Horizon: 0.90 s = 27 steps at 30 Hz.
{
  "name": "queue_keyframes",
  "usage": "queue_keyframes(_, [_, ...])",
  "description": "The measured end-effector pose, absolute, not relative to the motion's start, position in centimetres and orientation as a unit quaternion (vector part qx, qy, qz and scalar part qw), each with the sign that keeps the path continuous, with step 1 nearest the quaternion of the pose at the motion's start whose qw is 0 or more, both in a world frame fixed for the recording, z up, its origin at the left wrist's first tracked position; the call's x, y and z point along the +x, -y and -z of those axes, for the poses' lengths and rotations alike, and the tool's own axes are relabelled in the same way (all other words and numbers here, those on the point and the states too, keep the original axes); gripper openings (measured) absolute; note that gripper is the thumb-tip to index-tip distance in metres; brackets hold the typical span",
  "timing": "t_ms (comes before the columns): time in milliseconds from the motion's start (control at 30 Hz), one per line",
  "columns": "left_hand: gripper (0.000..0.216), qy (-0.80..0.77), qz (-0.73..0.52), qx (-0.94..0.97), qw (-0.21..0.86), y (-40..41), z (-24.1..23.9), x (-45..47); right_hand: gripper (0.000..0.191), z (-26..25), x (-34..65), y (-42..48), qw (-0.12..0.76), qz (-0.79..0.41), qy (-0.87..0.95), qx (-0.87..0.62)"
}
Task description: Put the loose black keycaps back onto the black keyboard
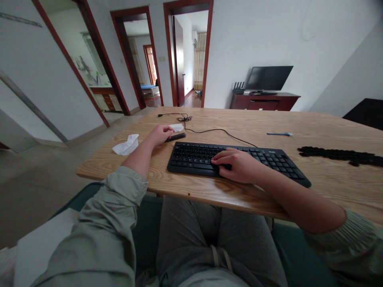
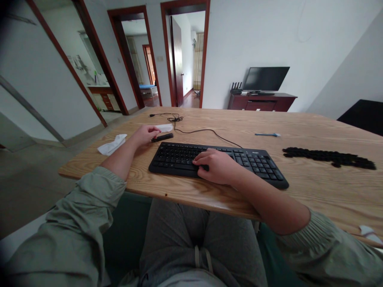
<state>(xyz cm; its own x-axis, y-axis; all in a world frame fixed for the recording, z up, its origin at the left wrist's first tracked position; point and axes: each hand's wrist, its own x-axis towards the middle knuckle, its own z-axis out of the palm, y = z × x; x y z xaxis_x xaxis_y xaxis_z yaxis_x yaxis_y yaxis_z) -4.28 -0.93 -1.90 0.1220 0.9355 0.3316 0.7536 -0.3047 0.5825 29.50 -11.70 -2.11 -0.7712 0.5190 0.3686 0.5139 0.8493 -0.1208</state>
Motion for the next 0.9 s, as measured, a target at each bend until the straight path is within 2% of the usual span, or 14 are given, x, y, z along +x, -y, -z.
queue_keyframes(300, [0.034, -0.598, -0.321, 0.719, 0.149, 0.7, 2.4, -4.6, 0.031, 2.6, 28.7, 13.0, 0.155, 0.089, 0.93, -0.321])
queue_keyframes(400, [0.034, -0.604, -0.366, 0.696, 0.132, 0.8, 2.2, -4.8, 0.031, 2.6, 28.0, 13.5, 0.169, 0.078, 0.926, -0.328])
queue_keyframes(500, [0.034, -0.604, -0.395, 0.682, 0.124, 1.0, 1.7, -5.0, 0.032, 1.6, 29.4, 13.2, 0.22, 0.055, 0.92, -0.321])
queue_keyframes(600, [0.034, -0.598, -0.398, 0.685, 0.121, 1.2, 1.5, -5.0, 0.031, 0.4, 35.7, 11.9, 0.303, 0.064, 0.872, -0.379])
queue_keyframes(733, [0.035, -0.607, -0.379, 0.687, 0.129, 1.3, 1.5, -4.6, 0.011, 1.0, 51.0, 9.7, 0.352, 0.152, 0.775, -0.503])
queue_keyframes(800, [0.034, -0.607, -0.376, 0.688, 0.132, 1.3, 1.5, -4.4, 0.005, 2.4, 58.3, 9.5, 0.373, 0.177, 0.757, -0.506])
queue_keyframes(900, [0.032, -0.607, -0.381, 0.683, 0.139, 1.3, 1.4, -4.2, 0.008, 4.5, 65.0, 10.1, 0.387, 0.172, 0.761, -0.492])
